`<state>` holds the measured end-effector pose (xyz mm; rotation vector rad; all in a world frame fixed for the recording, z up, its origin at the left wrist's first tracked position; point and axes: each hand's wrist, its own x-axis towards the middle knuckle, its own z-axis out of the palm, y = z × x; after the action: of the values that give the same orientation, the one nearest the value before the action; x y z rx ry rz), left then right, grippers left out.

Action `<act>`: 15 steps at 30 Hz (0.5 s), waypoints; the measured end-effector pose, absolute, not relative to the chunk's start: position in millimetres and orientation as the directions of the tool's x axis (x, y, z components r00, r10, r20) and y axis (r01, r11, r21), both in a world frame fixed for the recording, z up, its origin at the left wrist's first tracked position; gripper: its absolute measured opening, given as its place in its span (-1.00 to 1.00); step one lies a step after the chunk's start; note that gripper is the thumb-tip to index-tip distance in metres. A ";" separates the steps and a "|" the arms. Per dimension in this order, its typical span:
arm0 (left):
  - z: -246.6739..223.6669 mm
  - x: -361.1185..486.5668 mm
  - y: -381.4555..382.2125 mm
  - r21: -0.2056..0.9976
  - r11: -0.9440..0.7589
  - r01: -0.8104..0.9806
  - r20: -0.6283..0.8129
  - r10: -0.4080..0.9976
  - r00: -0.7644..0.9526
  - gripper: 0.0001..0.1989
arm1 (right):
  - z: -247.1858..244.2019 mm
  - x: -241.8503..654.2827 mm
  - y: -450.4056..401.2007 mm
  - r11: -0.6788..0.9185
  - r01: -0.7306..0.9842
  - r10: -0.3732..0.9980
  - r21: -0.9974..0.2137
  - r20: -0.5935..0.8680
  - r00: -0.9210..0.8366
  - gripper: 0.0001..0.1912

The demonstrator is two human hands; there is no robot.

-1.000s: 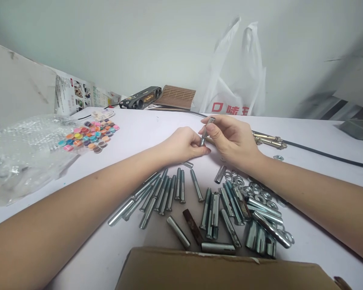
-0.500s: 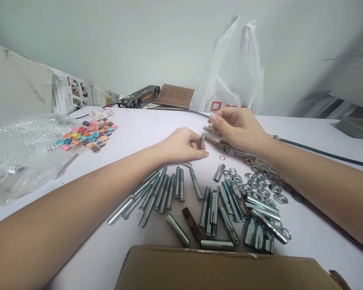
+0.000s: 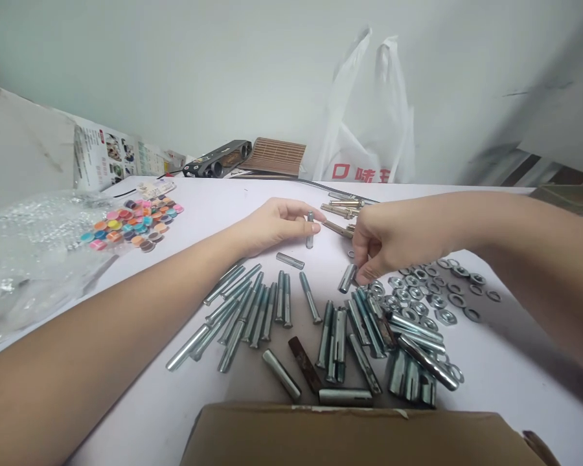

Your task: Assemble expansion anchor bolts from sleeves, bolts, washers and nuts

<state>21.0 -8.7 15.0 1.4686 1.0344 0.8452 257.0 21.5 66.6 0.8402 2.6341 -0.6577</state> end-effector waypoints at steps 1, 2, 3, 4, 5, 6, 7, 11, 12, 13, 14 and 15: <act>14.2 19.9 -8.2 0.987 -0.026 0.161 -0.036 0.926 0.375 -0.67 | 63.6 255.5 21.2 0.720 0.610 0.477 -0.331 -0.403 -0.781 -0.70; 13.9 19.4 -8.0 0.983 -0.034 0.178 -0.038 0.922 0.384 -0.68 | 61.1 254.6 21.5 0.715 0.614 0.482 -0.335 -0.400 -0.780 -0.70; 14.0 19.2 -8.1 0.978 -0.046 0.203 -0.039 0.918 0.396 -0.68 | 59.5 254.4 22.0 0.712 0.613 0.481 -0.342 -0.398 -0.781 -0.70; 14.4 19.4 -8.4 0.971 -0.061 0.231 -0.040 0.912 0.409 -0.67 | 58.8 254.6 22.7 0.712 0.609 0.476 -0.349 -0.399 -0.784 -0.70; 15.1 19.6 -8.7 0.962 -0.079 0.262 -0.041 0.905 0.423 -0.65 | 59.2 255.3 23.7 0.714 0.605 0.466 -0.352 -0.405 -0.786 -0.69; 15.8 20.0 -9.1 0.951 -0.097 0.293 -0.043 0.899 0.436 -0.63 | 60.4 256.2 24.9 0.717 0.602 0.458 -0.350 -0.415 -0.786 -0.68; 16.5 20.2 -9.4 0.941 -0.113 0.320 -0.045 0.892 0.449 -0.61 | 62.3 257.1 26.2 0.714 0.605 0.458 -0.353 -0.418 -0.785 -0.67; 17.8 19.8 -10.4 0.900 -0.172 0.400 -0.048 0.874 0.484 -0.61 | 70.2 258.2 31.6 0.603 0.600 0.539 -0.526 -0.285 -0.792 -0.56; 17.8 19.4 -10.6 0.890 -0.185 0.417 -0.048 0.871 0.489 -0.62 | 70.7 257.1 32.1 0.559 0.584 0.579 -0.589 -0.227 -0.783 -0.52; 17.6 19.0 -10.7 0.880 -0.195 0.433 -0.049 0.869 0.492 -0.62 | 70.3 255.4 32.0 0.514 0.565 0.623 -0.645 -0.172 -0.763 -0.48; 17.4 18.6 -10.8 0.873 -0.203 0.444 -0.051 0.867 0.496 -0.61 | 68.9 253.0 31.2 0.471 0.547 0.665 -0.692 -0.129 -0.736 -0.45; 17.0 18.2 -10.8 0.868 -0.208 0.450 -0.051 0.865 0.499 -0.61 | 66.9 250.2 29.9 0.431 0.533 0.702 -0.728 -0.101 -0.705 -0.43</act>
<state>18.2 -10.8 17.0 1.8367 1.0981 0.5752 250.2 29.9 66.9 1.2453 2.8356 -1.3049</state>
